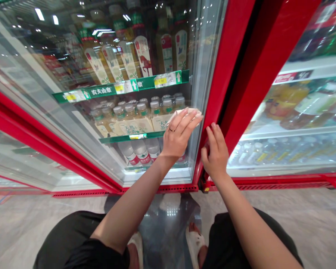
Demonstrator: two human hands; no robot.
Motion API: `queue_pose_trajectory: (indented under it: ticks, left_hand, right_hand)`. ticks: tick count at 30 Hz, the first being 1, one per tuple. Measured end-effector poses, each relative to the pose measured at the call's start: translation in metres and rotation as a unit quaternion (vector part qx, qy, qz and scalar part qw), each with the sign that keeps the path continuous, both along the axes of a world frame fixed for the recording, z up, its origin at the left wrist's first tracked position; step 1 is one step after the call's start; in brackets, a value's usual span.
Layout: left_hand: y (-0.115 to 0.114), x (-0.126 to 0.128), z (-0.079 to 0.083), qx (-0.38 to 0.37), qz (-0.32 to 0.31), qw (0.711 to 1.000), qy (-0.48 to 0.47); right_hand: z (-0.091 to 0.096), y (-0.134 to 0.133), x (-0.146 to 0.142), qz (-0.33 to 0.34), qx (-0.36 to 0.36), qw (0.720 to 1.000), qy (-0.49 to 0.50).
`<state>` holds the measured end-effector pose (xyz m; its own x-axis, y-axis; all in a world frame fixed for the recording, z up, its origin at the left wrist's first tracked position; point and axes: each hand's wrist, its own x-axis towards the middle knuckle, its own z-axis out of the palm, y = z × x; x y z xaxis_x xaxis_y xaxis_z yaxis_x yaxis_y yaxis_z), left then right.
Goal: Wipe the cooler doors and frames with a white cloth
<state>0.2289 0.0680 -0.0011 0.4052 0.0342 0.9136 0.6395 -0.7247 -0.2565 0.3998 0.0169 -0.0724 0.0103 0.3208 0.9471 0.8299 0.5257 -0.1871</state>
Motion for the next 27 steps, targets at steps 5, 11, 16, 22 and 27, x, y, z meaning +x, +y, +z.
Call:
queue_pose_trajectory:
  ticks: [5, 11, 16, 22, 27]
  left_hand:
    - [-0.001, 0.0, -0.019, -0.005, 0.008, 0.999, 0.053]
    - [0.003, 0.018, 0.012, -0.017, 0.013, 0.978, 0.206]
    - [0.0, 0.017, 0.01, -0.007, 0.009, 0.986, 0.169]
    - [-0.002, 0.027, 0.016, -0.021, 0.032, 0.965, 0.258]
    - [-0.007, 0.04, 0.045, -0.035, 0.077, 0.958, 0.274]
  right_hand:
    - [-0.002, -0.002, -0.001, 0.037, 0.0, 0.999, 0.014]
    - [-0.008, -0.003, -0.001, 0.036, 0.011, 0.999, 0.036]
    - [-0.009, -0.009, 0.004, 0.027, 0.001, 0.999, 0.017]
    - [-0.016, -0.016, 0.013, 0.003, 0.002, 1.0, 0.015]
    - [-0.018, -0.02, 0.017, 0.017, -0.012, 1.0, -0.005]
